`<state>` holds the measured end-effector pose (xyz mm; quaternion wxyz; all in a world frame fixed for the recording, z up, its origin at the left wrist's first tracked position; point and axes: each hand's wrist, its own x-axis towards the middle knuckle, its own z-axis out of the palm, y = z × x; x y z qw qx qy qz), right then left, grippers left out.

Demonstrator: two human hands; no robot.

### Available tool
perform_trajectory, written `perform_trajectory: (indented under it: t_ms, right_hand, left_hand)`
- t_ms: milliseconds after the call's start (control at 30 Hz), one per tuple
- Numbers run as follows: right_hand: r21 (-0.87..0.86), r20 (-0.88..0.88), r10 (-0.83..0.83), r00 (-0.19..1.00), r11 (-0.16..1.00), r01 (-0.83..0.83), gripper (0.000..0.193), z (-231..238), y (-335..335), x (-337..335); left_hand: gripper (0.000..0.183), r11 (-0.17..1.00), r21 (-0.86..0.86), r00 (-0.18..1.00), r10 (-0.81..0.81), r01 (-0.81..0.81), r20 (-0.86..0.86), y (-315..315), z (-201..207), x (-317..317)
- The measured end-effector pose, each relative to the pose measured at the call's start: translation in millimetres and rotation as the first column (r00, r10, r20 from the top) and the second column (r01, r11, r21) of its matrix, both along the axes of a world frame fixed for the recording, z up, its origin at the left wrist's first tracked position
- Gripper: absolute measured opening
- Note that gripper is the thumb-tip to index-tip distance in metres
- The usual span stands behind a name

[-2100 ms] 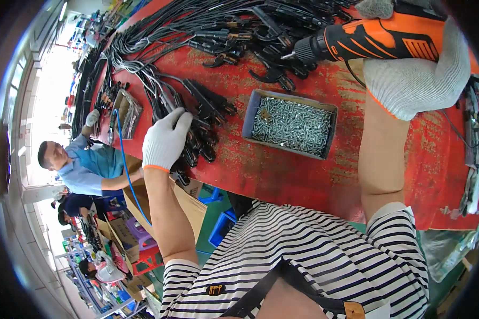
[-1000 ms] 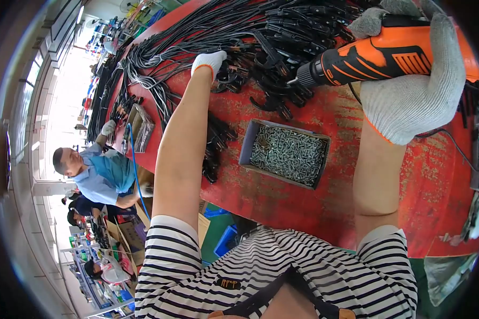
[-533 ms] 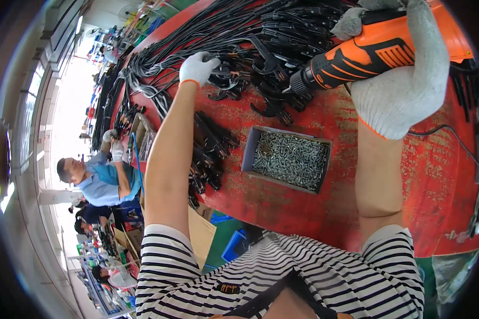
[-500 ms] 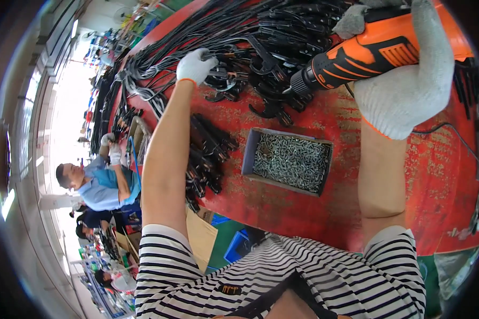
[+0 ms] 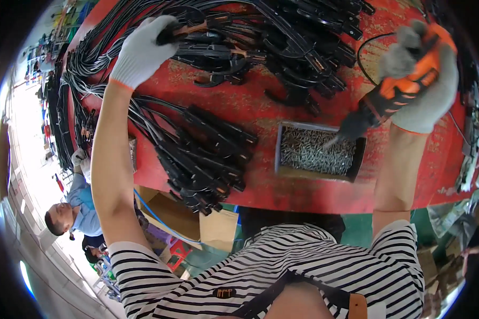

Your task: The person screws components onto wire harnesses using a power screwdriver.

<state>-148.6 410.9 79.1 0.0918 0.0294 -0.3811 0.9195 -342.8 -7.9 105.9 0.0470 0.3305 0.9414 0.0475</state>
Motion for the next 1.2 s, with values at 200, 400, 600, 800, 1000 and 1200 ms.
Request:
perform_trajectory:
  t_ms: [200, 400, 600, 800, 1000, 1200]
  right_hand:
    - [-0.122, 0.496, 0.306, 0.812, 0.951, -0.284, 0.046, 64.1, -124.4, 15.0]
    - [-0.082, 0.683, 0.490, 0.542, 0.789, -0.609, 0.038, 98.4, -226.2, 46.6]
    - [-0.154, 0.680, 0.564, 0.469, 0.735, -0.660, 0.037, 106.9, -262.3, 50.1]
    - [-0.330, 0.720, 0.570, 0.396, 0.784, -0.526, 0.042, 103.4, -271.8, 43.5]
    - [-0.473, 0.665, 0.631, 0.400, 0.770, -0.428, 0.043, 96.6, -257.2, 49.2]
    - [-0.465, 0.676, 0.634, 0.376, 0.763, -0.450, 0.042, 101.2, -250.7, 46.0]
  left_hand:
    - [0.047, 0.967, 0.254, 0.979, -0.038, -0.014, 0.200, -26.4, 57.3, 90.2]
    - [0.046, 0.963, 0.250, 0.932, -0.176, 0.097, 0.316, -72.2, 73.9, 149.3]
    - [0.048, 0.905, 0.426, 0.977, -0.076, -0.015, 0.198, -95.1, 64.3, 163.5]
    - [0.036, 0.132, 0.636, 0.648, 0.230, -0.760, 0.726, -82.2, 15.3, 206.2]
    - [0.022, -0.610, -0.088, 0.016, -0.163, -0.787, 0.986, -51.9, 14.3, 205.9]
    - [0.017, -0.571, -0.193, 0.070, -0.405, -0.798, 0.911, -59.0, -3.5, 198.8]
